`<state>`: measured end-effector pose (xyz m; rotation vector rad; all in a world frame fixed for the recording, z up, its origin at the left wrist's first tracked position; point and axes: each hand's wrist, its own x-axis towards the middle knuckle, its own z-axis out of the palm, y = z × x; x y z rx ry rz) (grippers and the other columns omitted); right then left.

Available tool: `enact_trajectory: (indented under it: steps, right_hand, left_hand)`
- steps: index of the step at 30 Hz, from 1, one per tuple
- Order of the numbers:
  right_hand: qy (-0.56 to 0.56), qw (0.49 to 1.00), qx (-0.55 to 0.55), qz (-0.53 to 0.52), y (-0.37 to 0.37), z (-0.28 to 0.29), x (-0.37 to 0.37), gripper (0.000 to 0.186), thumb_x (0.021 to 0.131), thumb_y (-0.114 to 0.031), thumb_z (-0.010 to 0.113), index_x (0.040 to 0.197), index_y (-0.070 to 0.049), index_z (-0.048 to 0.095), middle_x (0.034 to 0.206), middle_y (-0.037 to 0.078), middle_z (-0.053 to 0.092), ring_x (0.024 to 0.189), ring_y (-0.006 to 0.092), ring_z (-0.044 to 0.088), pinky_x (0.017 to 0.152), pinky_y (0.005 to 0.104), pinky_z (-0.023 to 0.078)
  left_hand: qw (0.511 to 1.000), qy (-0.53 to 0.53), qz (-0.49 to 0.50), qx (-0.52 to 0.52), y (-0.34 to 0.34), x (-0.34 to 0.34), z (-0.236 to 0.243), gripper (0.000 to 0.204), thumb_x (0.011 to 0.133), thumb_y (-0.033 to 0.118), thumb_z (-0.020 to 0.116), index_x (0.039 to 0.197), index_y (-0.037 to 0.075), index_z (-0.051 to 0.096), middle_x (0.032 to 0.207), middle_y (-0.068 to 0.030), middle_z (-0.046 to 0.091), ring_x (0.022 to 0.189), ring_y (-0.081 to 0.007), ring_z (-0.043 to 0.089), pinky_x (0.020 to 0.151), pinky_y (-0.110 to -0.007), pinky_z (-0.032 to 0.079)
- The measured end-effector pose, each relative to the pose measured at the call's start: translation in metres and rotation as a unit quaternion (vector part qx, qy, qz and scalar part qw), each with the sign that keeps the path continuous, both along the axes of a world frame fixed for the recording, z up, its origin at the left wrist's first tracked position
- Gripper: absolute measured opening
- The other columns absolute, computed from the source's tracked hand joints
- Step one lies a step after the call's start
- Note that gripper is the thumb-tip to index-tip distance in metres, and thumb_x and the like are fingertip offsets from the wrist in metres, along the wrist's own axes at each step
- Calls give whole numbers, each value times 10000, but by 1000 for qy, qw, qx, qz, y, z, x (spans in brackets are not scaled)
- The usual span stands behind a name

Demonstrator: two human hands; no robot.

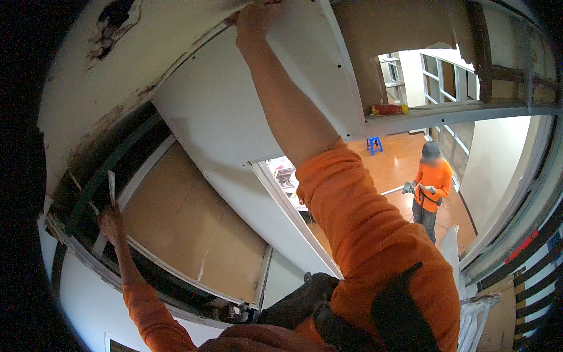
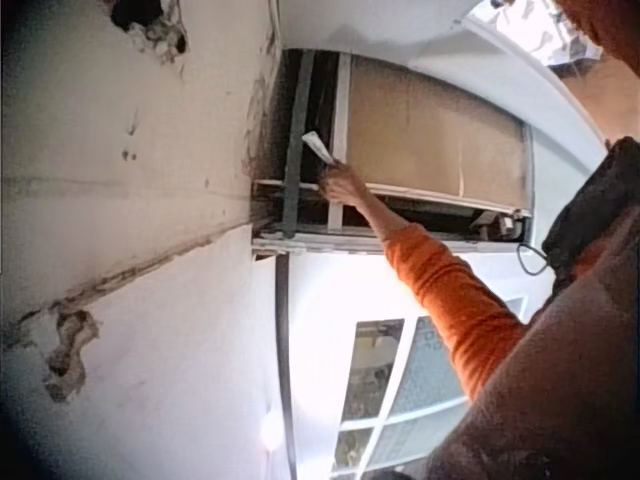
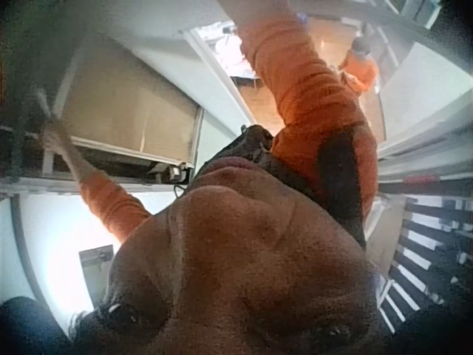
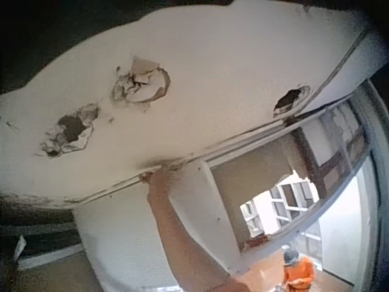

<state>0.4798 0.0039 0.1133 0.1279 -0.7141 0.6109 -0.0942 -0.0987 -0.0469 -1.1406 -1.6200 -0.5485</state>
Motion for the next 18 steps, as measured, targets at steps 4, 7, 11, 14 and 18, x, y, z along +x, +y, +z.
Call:
enact_trajectory:
  steps: [4, 7, 11, 14, 18]
  right_hand:
    - [-74, 996, -10, -56, 29, 0, -36, 220, 1036, -233, 489, 1117, -29, 477, 932, 113, 559, 685, 252, 609, 535, 369, 537]
    - [-142, 980, -119, 74, -8, -63, -117, 238, 1038, -211, 479, 1149, -3, 441, 941, 111, 546, 636, 226, 606, 419, 345, 501]
    - [6, 999, 12, -50, -51, -63, -60, 300, 1059, -320, 429, 945, -50, 494, 726, 63, 483, 493, 232, 555, 412, 417, 492]
    - [37, 992, 76, -96, -50, -31, -9, 286, 1074, -337, 390, 1153, -62, 379, 720, 92, 523, 463, 181, 539, 358, 305, 465]
    - [-102, 995, 18, 10, -21, -8, 17, 362, 1050, -337, 441, 1208, -19, 511, 864, 98, 619, 665, 246, 618, 530, 401, 524]
  left_hand:
    - [1000, 0, -15, -2, 18, 28, 10, 300, 974, 287, 601, 982, 4, 701, 965, -210, 697, 906, -374, 658, 847, -489, 511]
    - [1000, -17, -18, 9, 1, 13, 4, 309, 982, 286, 590, 998, 1, 706, 971, -211, 701, 905, -386, 660, 855, -482, 510]
    - [999, -13, -30, -2, -3, 16, 3, 313, 989, 283, 576, 977, 0, 709, 972, -199, 709, 902, -395, 665, 874, -477, 509]
    - [999, 15, -24, 18, 2, 5, -1, 301, 980, 275, 586, 966, 3, 711, 975, -194, 711, 893, -381, 669, 867, -477, 513]
    - [999, 27, -30, 37, 6, 14, 1, 278, 960, 260, 607, 947, 1, 706, 977, -200, 705, 884, -361, 673, 841, -471, 518]
